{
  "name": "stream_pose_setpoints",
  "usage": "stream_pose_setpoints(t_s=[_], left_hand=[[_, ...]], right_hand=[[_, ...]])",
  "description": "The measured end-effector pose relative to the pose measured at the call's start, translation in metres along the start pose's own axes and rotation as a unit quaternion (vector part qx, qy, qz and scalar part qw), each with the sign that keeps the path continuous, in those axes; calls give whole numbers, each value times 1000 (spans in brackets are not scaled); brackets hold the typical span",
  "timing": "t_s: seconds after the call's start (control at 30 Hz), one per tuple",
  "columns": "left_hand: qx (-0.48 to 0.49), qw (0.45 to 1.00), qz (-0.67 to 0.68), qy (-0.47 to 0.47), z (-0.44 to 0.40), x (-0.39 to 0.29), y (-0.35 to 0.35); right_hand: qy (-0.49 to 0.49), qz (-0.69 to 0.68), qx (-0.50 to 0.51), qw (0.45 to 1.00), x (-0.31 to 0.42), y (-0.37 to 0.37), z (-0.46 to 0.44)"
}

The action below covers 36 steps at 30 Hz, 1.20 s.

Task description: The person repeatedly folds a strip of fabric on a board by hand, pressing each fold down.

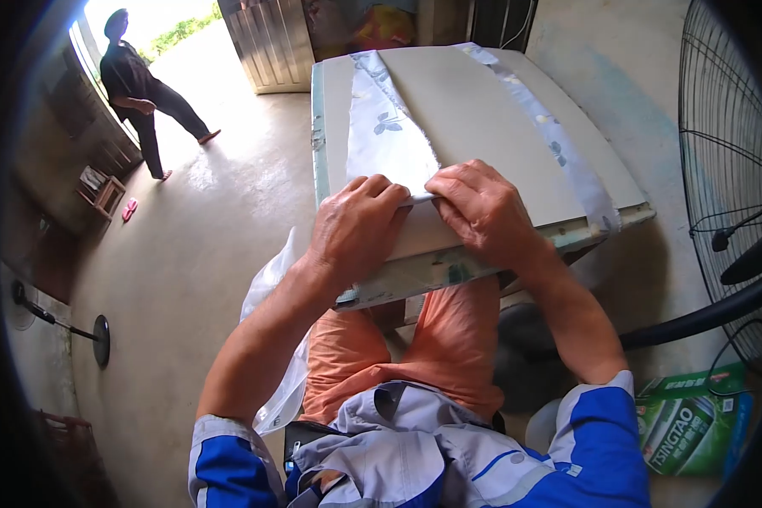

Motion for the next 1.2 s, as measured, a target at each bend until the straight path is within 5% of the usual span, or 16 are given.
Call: stream_pose_setpoints(t_s=[0.2,0.3,0.5,0.63,0.8,0.93,1.0,1.03,1.13,1.2], left_hand=[[-22,998,30,-43,-32,43,-35],[-4,988,8,-154,-66,95,-65],[-10,978,-153,-142,-200,254,-143],[-10,927,-371,-50,-343,432,-300],[44,951,-304,-30,-402,398,-237],[126,963,-120,204,-412,375,-130],[8,811,-508,291,-385,330,-72],[40,911,-395,110,-393,315,-66],[96,904,-412,65,-387,272,-40],[52,956,-281,69,-400,317,-67]], right_hand=[[113,-77,-6,991,-35,-12,10],[166,-87,40,982,-58,-13,29],[129,-46,48,989,-53,-13,32],[125,-37,62,989,-56,-15,30],[122,-50,72,989,-57,-17,25],[125,-58,82,987,-58,-19,26],[125,-63,86,986,-58,-19,27],[122,-66,89,986,-59,-19,27],[115,-63,85,988,-58,-16,30],[118,-64,82,988,-57,-16,29]])
Point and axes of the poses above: each hand's wrist, its own z-axis away from the middle knuckle, its own y-axis out of the palm, x = y × z, the point moved 6 cm from there along -z, towards the middle knuckle, and after that the axes turned 5 degrees about y, right-handed, at the moved point
